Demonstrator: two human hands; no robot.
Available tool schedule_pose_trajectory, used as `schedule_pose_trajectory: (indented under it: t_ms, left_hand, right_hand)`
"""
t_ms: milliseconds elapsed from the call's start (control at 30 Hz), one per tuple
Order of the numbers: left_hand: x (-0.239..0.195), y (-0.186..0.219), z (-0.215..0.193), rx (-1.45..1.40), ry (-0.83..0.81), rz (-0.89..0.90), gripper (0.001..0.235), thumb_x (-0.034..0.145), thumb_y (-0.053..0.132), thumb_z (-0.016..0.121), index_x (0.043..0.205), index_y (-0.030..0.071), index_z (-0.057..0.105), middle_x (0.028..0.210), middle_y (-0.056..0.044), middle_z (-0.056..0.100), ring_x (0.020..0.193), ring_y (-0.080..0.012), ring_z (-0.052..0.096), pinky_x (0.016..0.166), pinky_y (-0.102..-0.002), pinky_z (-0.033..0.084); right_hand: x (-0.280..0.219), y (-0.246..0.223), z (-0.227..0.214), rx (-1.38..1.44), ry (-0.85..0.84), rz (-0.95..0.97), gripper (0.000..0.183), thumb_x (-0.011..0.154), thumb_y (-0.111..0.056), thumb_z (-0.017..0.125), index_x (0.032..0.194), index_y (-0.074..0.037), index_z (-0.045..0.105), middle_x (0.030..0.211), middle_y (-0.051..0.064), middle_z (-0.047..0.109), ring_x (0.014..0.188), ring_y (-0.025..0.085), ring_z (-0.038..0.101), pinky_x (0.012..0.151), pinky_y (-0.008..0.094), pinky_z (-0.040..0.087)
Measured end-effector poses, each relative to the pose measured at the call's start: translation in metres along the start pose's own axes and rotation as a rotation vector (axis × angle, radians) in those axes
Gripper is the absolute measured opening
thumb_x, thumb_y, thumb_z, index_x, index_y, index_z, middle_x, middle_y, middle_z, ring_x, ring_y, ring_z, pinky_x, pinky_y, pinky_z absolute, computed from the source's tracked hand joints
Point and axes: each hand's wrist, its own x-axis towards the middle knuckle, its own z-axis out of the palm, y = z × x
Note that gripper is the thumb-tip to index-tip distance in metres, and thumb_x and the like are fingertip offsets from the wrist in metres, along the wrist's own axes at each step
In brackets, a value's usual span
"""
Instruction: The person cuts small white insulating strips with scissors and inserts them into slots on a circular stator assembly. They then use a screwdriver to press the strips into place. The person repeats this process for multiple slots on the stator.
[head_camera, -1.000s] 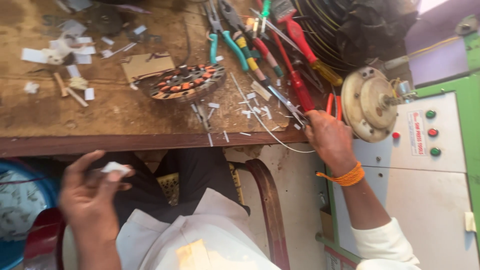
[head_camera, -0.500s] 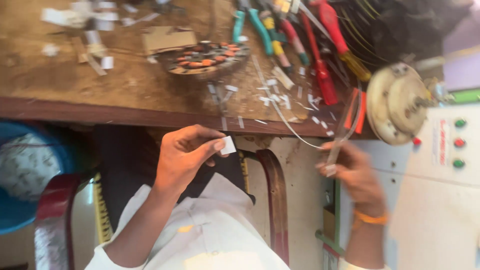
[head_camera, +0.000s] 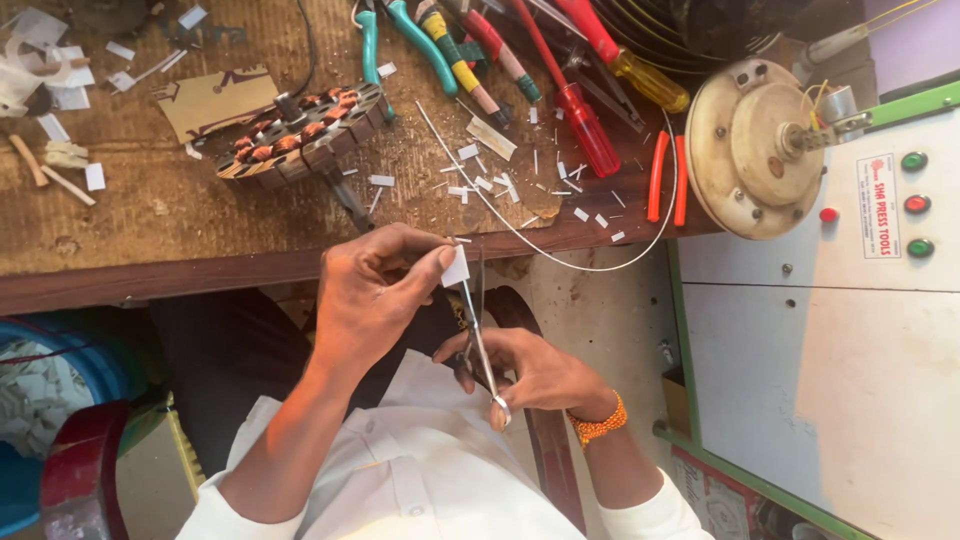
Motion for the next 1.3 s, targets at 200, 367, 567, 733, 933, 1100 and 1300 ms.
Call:
schedule_pose_trajectory:
  t_ms: [200, 367, 567, 733, 933, 1100, 1300]
  left_hand:
    - [-0.003, 0.003, 0.003, 0.014, -0.031, -0.02, 0.017, 0.093, 0.017, 0.075, 0.098, 0.001, 0.077, 0.073, 0.001, 0.072, 0.062, -0.0012, 0.062, 0.053, -0.019, 0.05]
    - [-0.003, 0.011, 0.002, 0.043, -0.034, -0.029, 0.017, 0.092, 0.018, 0.076, 0.098, 0.001, 0.077, 0.072, 0.0, 0.073, 0.063, -0.0018, 0.064, 0.055, -0.019, 0.051]
    - [-0.002, 0.015, -0.001, 0.039, -0.036, -0.032, 0.018, 0.093, 0.018, 0.075, 0.095, 0.001, 0.077, 0.072, 0.0, 0.074, 0.064, -0.0023, 0.066, 0.054, -0.019, 0.053]
    - [0.0, 0.011, -0.005, -0.027, -0.042, -0.044, 0.017, 0.094, 0.018, 0.074, 0.096, 0.001, 0.076, 0.075, -0.002, 0.076, 0.067, -0.0036, 0.069, 0.053, -0.019, 0.053]
    - [0.005, 0.005, -0.009, -0.108, -0.064, -0.089, 0.017, 0.093, 0.018, 0.073, 0.096, 0.001, 0.076, 0.079, -0.004, 0.078, 0.069, -0.0082, 0.074, 0.053, -0.02, 0.055]
    - [0.002, 0.005, -0.008, -0.236, -0.013, -0.055, 0.018, 0.096, 0.016, 0.072, 0.102, -0.001, 0.075, 0.083, -0.007, 0.077, 0.072, -0.0087, 0.073, 0.051, -0.021, 0.055]
    - [-0.017, 0.015, -0.012, -0.221, -0.065, 0.058, 0.029, 0.1, 0.003, 0.059, 0.127, 0.006, 0.07, 0.1, 0.001, 0.066, 0.08, -0.0054, 0.061, 0.062, -0.021, 0.056]
  right_hand:
    - [-0.003, -0.013, -0.01, 0.104, 0.054, -0.017, 0.075, 0.066, -0.038, 0.098, 0.121, -0.001, 0.062, 0.096, 0.003, 0.067, 0.092, 0.012, 0.063, 0.084, 0.028, 0.053]
    - [-0.009, -0.02, -0.011, 0.069, 0.051, -0.075, 0.076, 0.064, -0.045, 0.096, 0.118, -0.003, 0.063, 0.098, 0.003, 0.068, 0.094, 0.013, 0.065, 0.083, 0.028, 0.052]
    - [-0.009, -0.026, -0.01, 0.026, 0.095, -0.076, 0.073, 0.064, -0.043, 0.098, 0.113, -0.002, 0.063, 0.094, 0.003, 0.067, 0.09, 0.012, 0.064, 0.079, 0.027, 0.052]
    - [-0.007, -0.025, -0.01, 0.016, 0.118, -0.047, 0.063, 0.066, -0.035, 0.096, 0.108, -0.001, 0.064, 0.085, 0.0, 0.067, 0.08, 0.009, 0.063, 0.069, 0.025, 0.051]
    - [-0.007, -0.007, -0.013, 0.106, 0.096, -0.079, 0.045, 0.078, -0.028, 0.089, 0.104, 0.0, 0.064, 0.08, 0.0, 0.067, 0.076, 0.008, 0.063, 0.066, 0.024, 0.05]
    - [-0.015, 0.001, -0.006, 0.13, 0.262, -0.186, 0.041, 0.085, -0.03, 0.084, 0.1, 0.001, 0.062, 0.087, 0.006, 0.067, 0.077, 0.014, 0.069, 0.068, 0.028, 0.056]
    - [-0.001, -0.033, 0.012, 0.266, 0.404, -0.759, 0.052, 0.09, -0.034, 0.082, 0.124, -0.007, 0.054, 0.119, 0.014, 0.07, 0.095, 0.017, 0.071, 0.082, 0.029, 0.061]
